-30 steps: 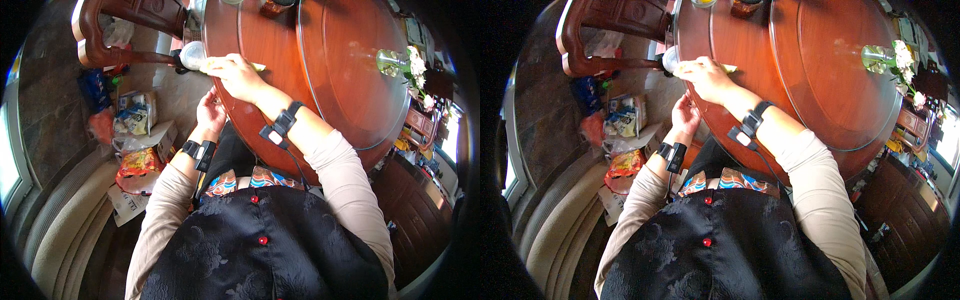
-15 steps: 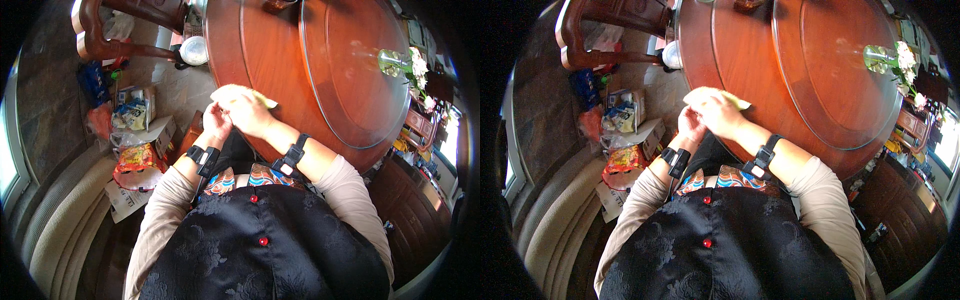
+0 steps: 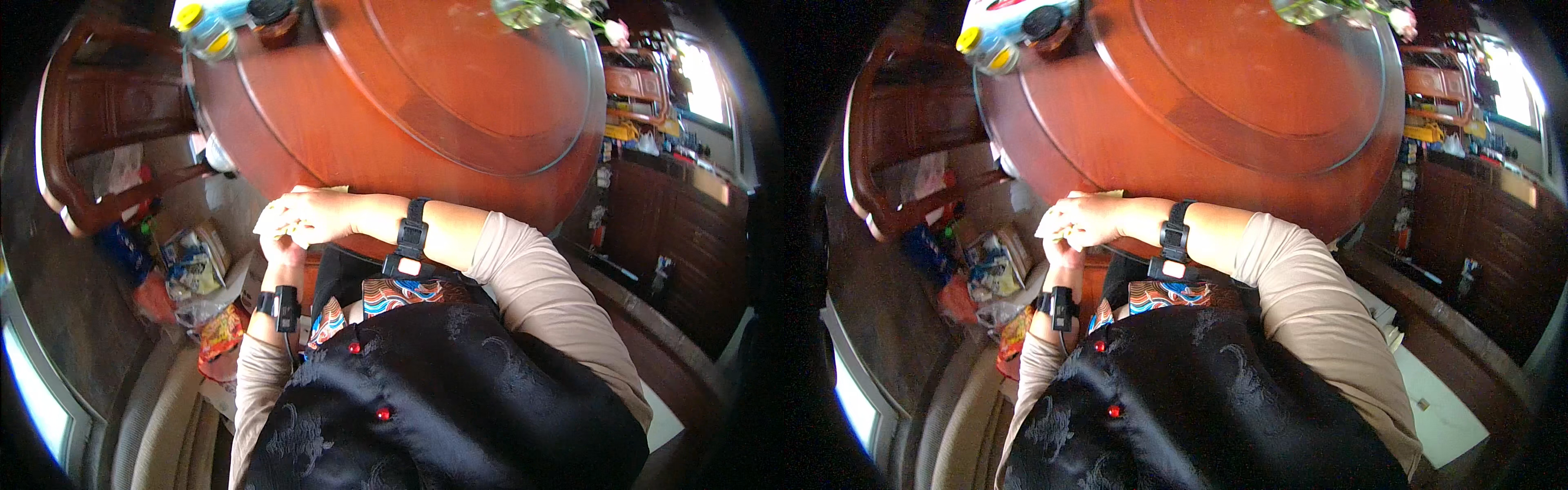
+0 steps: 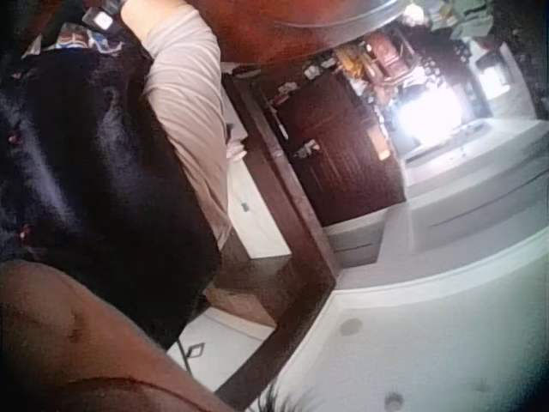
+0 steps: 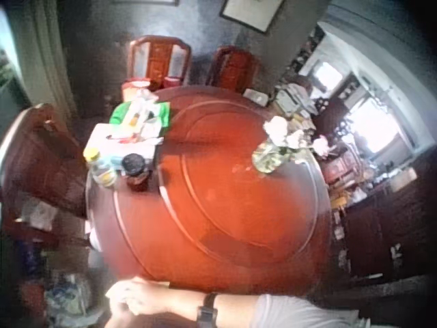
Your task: The person wipes a round wooden dining table with a yellow cloth, removing small debris and wiping the surface in circular motions. They then rinse the cloth at the kitchen sink and wring it out.
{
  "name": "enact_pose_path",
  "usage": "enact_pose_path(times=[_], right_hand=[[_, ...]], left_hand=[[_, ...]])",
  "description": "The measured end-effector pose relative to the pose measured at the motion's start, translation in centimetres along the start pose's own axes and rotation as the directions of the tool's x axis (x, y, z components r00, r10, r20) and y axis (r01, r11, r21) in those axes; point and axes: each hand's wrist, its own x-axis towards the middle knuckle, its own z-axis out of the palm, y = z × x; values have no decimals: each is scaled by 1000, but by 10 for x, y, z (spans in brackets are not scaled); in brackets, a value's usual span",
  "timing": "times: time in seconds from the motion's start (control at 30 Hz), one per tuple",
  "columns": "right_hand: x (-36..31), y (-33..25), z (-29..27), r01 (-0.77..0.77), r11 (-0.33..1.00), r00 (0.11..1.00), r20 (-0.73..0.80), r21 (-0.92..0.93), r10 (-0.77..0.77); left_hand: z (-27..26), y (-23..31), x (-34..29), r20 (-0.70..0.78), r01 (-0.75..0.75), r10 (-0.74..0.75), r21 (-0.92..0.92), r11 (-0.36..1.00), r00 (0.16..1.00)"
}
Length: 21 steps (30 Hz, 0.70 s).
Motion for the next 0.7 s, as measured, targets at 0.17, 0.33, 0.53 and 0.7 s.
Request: enact_pose_path(times=[0.17, 0.33, 0.53, 0.7], right_hand=[[-43, -15, -47, -423, 735, 898, 136, 530, 419], [-132, -49, -83, -333, 600, 853, -39, 727, 520], [-313, -83, -109, -58, 593, 711, -384, 803, 589], [-481, -109, -84, 304, 625, 392, -692, 719, 606]], left_hand=[[-14, 25, -9, -245, 134, -154, -97, 986, 957], [6, 49, -43, -79, 178, -195, -186, 966, 978], [125, -14, -69, 93, 276, -299, 201, 940, 950], [219, -138, -108, 218, 398, -534, 457, 796, 817]])
